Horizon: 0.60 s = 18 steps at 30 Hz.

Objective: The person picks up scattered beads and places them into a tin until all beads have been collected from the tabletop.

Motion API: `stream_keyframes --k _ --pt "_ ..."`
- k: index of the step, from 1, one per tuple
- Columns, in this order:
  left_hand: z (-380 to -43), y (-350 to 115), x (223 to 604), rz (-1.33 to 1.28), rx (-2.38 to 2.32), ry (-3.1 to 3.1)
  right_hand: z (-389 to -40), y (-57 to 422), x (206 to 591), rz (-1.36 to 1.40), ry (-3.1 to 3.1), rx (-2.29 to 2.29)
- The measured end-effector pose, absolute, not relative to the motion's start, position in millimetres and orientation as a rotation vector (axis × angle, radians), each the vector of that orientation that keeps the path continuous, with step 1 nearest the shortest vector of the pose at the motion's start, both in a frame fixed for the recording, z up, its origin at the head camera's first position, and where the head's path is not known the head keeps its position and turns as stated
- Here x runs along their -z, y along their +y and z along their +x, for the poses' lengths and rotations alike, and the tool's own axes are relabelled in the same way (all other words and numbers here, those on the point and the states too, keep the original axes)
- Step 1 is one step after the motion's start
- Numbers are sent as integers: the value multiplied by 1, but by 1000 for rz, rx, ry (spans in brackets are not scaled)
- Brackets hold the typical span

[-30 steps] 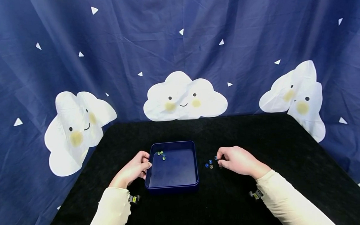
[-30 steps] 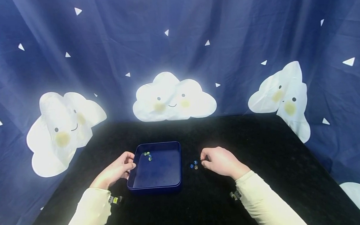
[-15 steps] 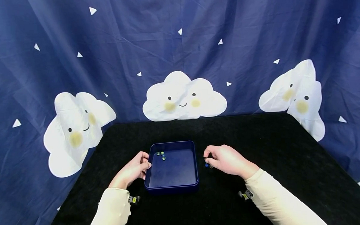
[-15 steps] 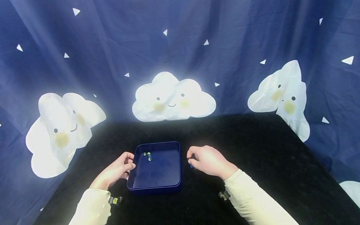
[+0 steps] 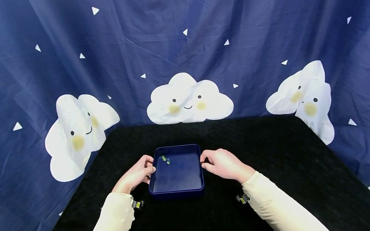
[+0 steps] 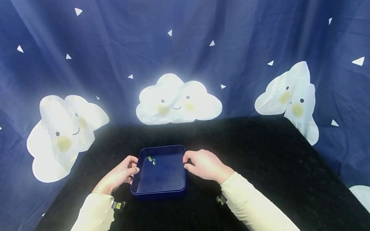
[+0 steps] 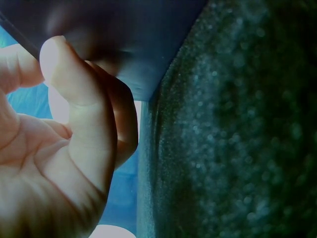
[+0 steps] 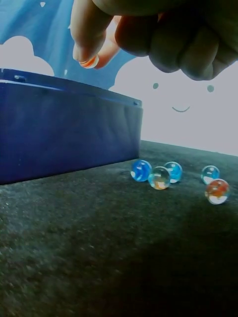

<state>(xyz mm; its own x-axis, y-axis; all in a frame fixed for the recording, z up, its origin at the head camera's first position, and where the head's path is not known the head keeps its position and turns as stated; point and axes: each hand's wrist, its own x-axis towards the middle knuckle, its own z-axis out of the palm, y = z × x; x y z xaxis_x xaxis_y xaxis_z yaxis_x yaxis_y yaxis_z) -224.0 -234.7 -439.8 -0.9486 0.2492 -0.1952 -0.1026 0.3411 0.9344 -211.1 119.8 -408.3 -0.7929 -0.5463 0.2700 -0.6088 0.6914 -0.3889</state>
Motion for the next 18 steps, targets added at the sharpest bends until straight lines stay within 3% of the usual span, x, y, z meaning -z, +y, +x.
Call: stream_keyframes --k 18 --pt "-223 -234 438 132 -1645 2310 -217 104 411 963 -2843 -670"
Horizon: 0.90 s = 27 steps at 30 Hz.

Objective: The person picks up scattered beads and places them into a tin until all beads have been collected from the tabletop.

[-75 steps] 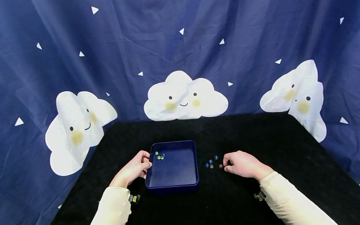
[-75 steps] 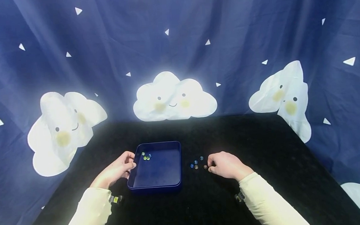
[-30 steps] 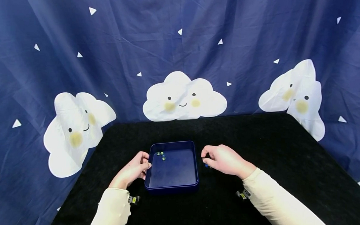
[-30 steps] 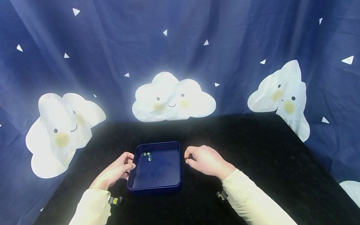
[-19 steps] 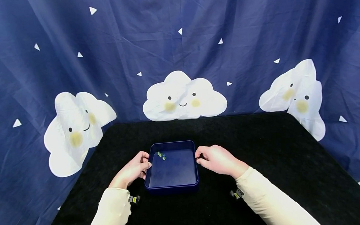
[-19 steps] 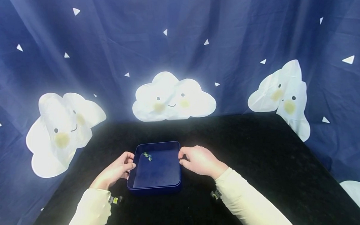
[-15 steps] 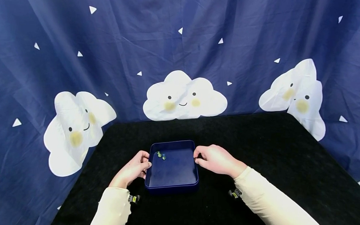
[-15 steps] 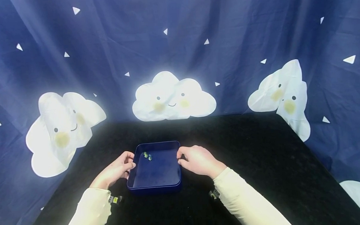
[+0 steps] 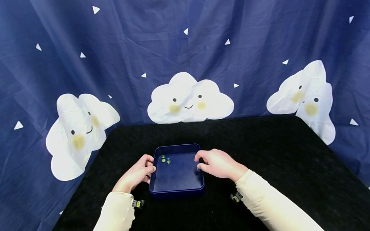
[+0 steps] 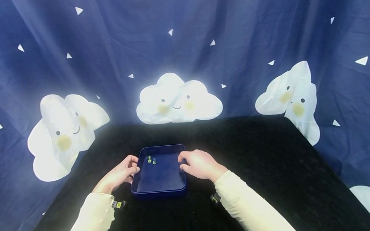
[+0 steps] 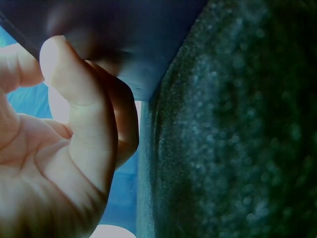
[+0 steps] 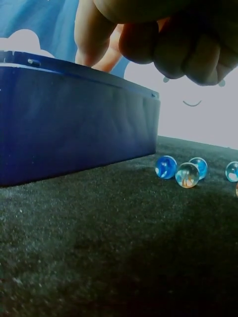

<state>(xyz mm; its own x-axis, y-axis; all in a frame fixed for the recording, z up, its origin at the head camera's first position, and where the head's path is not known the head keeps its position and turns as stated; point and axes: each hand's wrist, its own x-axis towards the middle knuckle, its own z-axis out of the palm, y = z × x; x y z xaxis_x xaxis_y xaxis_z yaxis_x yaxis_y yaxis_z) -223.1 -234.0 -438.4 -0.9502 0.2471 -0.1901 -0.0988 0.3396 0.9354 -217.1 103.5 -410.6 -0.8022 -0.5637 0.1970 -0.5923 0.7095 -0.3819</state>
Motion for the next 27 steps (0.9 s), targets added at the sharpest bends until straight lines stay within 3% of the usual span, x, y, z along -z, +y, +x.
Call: stream_keyframes --k 27 --pt "-225 -234 441 115 -1667 2287 -220 140 413 883 -2840 -696"
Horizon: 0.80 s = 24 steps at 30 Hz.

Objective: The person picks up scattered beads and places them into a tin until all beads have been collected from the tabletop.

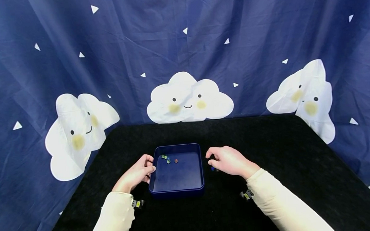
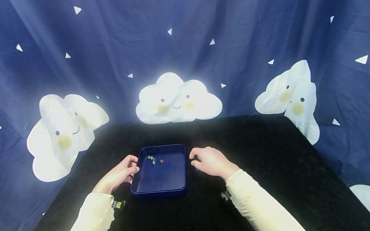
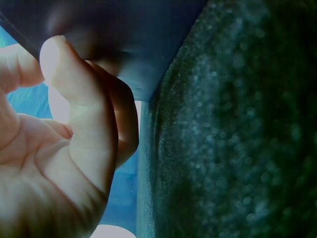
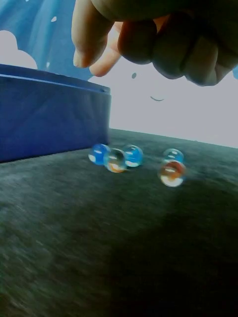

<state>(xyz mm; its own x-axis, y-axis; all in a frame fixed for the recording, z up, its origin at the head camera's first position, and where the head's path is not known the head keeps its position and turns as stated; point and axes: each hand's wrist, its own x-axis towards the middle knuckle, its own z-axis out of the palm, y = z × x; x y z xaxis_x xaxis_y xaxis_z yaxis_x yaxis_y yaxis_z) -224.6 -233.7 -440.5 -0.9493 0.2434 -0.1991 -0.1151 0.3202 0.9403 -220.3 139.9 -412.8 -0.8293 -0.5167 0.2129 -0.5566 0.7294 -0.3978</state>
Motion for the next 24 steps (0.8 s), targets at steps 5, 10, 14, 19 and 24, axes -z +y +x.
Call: stream_keyframes --k 5,10,14,19,24 --pt "-224 -233 440 114 -1670 2283 -220 154 417 842 -2855 -701" --pt "-225 -233 437 113 -1648 2308 -219 166 422 802 -2893 -730" --pt "-226 -233 436 106 -1639 2314 -219 173 426 771 -2926 -713" --pt "-226 -233 438 106 -1639 2310 -219 180 434 780 -2933 -699" --pt "-225 -233 439 101 -1662 2292 -217 184 439 821 -2951 -681"
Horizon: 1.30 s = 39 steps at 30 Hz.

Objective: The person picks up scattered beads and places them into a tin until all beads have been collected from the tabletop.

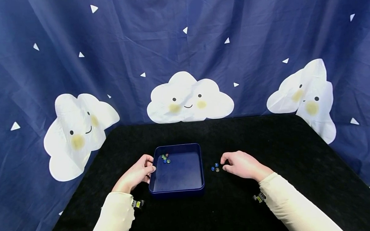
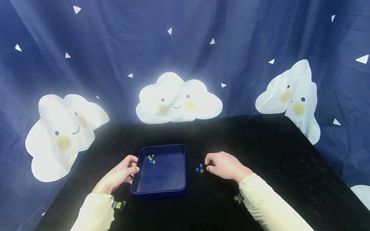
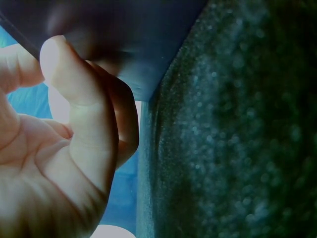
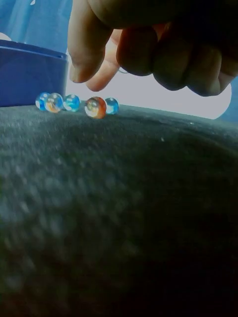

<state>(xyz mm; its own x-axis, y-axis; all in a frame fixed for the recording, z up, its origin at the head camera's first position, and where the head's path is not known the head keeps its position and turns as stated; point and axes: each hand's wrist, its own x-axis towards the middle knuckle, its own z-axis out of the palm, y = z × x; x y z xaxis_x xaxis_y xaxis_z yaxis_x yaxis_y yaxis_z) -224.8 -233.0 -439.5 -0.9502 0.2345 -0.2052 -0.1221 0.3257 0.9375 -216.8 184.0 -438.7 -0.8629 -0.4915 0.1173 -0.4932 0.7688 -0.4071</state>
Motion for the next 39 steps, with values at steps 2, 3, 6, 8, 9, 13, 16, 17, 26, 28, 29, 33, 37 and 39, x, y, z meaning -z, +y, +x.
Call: stream_keyframes --k 2,3,6,8,9,13,16,17,26,28,29,33,37,39 --pt "-224 -233 440 105 -1664 2290 -216 186 439 832 -2966 -671" --pt "-224 -234 440 107 -1663 2291 -215 186 439 834 -2975 -662" --pt "-224 -234 440 109 -1655 2297 -215 188 439 845 -2999 -638" --pt "-224 -234 439 104 -1644 2300 -214 189 440 852 -3016 -622" --pt "-224 -234 440 99 -1643 2300 -214 189 440 855 -3025 -614" --pt "-224 -234 441 90 -1639 2300 -213 190 440 883 -3024 -600" --pt "-225 -234 442 92 -1640 2301 -213 190 439 893 -3010 -591" --pt "-225 -234 442 91 -1640 2300 -213 190 439 887 -3012 -588" --pt "-225 -234 444 71 -1643 2293 -213 185 437 888 -2962 -646" --pt "-225 -234 444 72 -1642 2295 -213 183 436 881 -2950 -663" --pt "-225 -234 443 72 -1641 2297 -212 182 435 879 -2945 -673" --pt "-225 -234 442 83 -1640 2303 -211 178 430 849 -2934 -703" --pt "-224 -235 443 103 -1651 2292 -210 173 424 842 -2910 -722" --pt "-224 -235 443 115 -1656 2281 -209 170 422 848 -2893 -724"
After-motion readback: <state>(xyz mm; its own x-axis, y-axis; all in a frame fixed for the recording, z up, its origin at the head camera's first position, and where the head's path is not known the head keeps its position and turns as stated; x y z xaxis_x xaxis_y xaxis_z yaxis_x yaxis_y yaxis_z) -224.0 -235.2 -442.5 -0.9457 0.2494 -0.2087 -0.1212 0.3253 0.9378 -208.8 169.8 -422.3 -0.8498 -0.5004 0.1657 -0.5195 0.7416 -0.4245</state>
